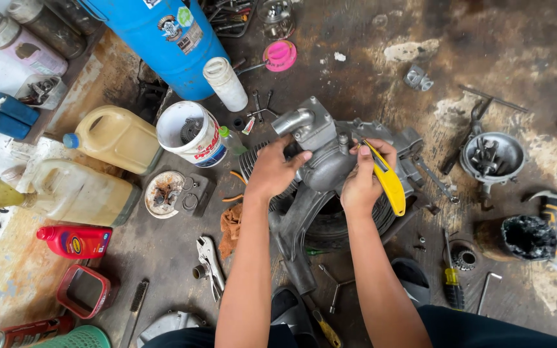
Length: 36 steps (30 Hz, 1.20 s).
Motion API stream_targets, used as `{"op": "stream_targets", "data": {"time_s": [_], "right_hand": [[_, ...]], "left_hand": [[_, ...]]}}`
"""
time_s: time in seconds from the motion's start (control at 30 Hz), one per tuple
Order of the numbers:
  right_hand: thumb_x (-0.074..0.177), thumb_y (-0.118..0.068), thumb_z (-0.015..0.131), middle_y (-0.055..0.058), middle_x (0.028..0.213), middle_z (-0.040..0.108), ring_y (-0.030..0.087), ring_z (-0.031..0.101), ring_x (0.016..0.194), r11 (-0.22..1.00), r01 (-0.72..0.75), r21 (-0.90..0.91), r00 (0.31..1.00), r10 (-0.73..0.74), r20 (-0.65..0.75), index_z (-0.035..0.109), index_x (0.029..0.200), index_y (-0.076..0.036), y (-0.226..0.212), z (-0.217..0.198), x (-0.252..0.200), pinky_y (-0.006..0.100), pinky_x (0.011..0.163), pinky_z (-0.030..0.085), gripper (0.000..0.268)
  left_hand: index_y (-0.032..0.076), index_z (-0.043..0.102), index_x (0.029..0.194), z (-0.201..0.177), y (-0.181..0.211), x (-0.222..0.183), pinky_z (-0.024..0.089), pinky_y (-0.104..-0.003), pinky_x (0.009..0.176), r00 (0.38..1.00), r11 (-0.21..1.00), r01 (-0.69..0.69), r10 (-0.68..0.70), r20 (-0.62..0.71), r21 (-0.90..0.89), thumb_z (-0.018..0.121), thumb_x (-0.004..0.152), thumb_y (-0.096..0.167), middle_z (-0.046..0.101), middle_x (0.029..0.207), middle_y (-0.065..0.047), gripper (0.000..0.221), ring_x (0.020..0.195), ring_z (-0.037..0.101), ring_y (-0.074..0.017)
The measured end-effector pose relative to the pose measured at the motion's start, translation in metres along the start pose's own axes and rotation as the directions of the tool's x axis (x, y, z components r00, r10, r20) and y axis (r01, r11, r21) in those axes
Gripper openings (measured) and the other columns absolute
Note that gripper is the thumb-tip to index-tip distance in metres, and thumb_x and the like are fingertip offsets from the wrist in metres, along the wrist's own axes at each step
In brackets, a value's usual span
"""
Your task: Scraping gasket residue or debris off a motorcycle engine block component using a utility knife.
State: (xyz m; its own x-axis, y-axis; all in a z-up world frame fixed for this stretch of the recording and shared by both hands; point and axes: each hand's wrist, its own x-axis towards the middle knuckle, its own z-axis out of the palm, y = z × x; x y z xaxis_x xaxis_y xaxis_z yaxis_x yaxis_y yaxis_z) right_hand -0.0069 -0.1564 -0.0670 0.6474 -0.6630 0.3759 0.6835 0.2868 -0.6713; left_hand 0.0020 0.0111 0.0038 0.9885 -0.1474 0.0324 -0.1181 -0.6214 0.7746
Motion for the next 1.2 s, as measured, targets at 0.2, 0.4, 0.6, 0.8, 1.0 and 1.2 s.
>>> {"op": "stream_targets", "data": {"time_s": [0.2,0.4,0.6,0.8,1.0,1.2], "right_hand": [[0.105,-0.010,0.057,0.005,0.088,0.053,0.015,0.065,0.084,0.999,-0.023,0.039,1.000,0.023,-0.007,0.050,0.110,0.000,-0.011,-0.005,0.000,0.042,0.108,0.054,0.013],[0.105,-0.010,0.057,0.006,0.089,0.055,0.017,0.067,0.084,0.992,-0.096,0.088,0.995,0.097,-0.017,0.051,0.111,-0.003,-0.027,-0.013,-0.001,0.036,0.103,0.057,0.012],[0.107,-0.018,0.054,0.010,0.084,0.065,0.021,0.073,0.092,0.948,-0.276,0.156,0.958,0.285,-0.034,0.050,0.117,-0.006,-0.057,-0.033,0.016,0.029,0.091,0.061,0.016],[0.112,-0.022,0.048,0.013,0.082,0.068,0.025,0.077,0.093,0.958,-0.285,-0.011,0.957,0.284,-0.057,0.047,0.128,-0.009,-0.055,-0.060,0.028,0.031,0.088,0.064,0.021],[0.114,-0.024,0.047,0.020,0.094,0.074,0.028,0.075,0.100,0.918,-0.189,-0.350,0.977,0.213,0.030,0.044,0.136,0.000,-0.060,-0.065,0.019,0.037,0.093,0.060,0.033],[0.112,-0.022,0.048,0.016,0.095,0.077,0.018,0.074,0.096,0.885,-0.180,-0.429,0.965,0.243,0.097,0.048,0.135,-0.006,-0.064,-0.064,0.002,0.026,0.088,0.057,0.028]], "left_hand": [[-0.004,0.068,0.126,-0.003,0.018,-0.012,0.044,-0.056,0.107,0.999,0.999,-0.036,0.036,-0.008,-0.022,0.074,0.092,0.038,0.073,0.113,-0.024,0.054,0.118,0.063,-0.0499],[0.004,0.060,0.065,0.012,0.053,-0.026,0.052,-0.037,0.071,0.976,0.996,-0.066,0.052,-0.212,-0.059,0.077,0.085,0.058,0.053,0.056,-0.014,0.060,0.064,0.062,-0.0336],[0.009,0.054,0.051,0.016,0.064,-0.026,0.044,-0.030,0.052,0.962,0.983,-0.113,0.072,-0.262,-0.142,0.089,0.073,0.048,0.045,0.043,-0.008,0.057,0.046,0.054,-0.0214],[-0.003,0.059,0.065,0.016,0.077,-0.022,0.052,-0.044,0.079,0.964,0.979,-0.187,0.167,-0.205,-0.085,0.088,0.073,0.053,0.053,0.059,-0.025,0.063,0.078,0.061,-0.0497],[0.003,0.068,0.073,0.008,0.024,0.001,0.052,-0.044,0.085,0.958,0.970,-0.237,0.225,-0.177,-0.049,0.082,0.081,0.051,0.069,0.072,-0.019,0.051,0.088,0.069,-0.0431],[0.009,0.076,0.098,0.012,-0.023,0.036,0.053,-0.055,0.091,0.935,0.967,-0.254,0.242,-0.261,-0.015,0.073,0.092,0.055,0.077,0.089,-0.016,0.047,0.098,0.070,-0.0427]]}}
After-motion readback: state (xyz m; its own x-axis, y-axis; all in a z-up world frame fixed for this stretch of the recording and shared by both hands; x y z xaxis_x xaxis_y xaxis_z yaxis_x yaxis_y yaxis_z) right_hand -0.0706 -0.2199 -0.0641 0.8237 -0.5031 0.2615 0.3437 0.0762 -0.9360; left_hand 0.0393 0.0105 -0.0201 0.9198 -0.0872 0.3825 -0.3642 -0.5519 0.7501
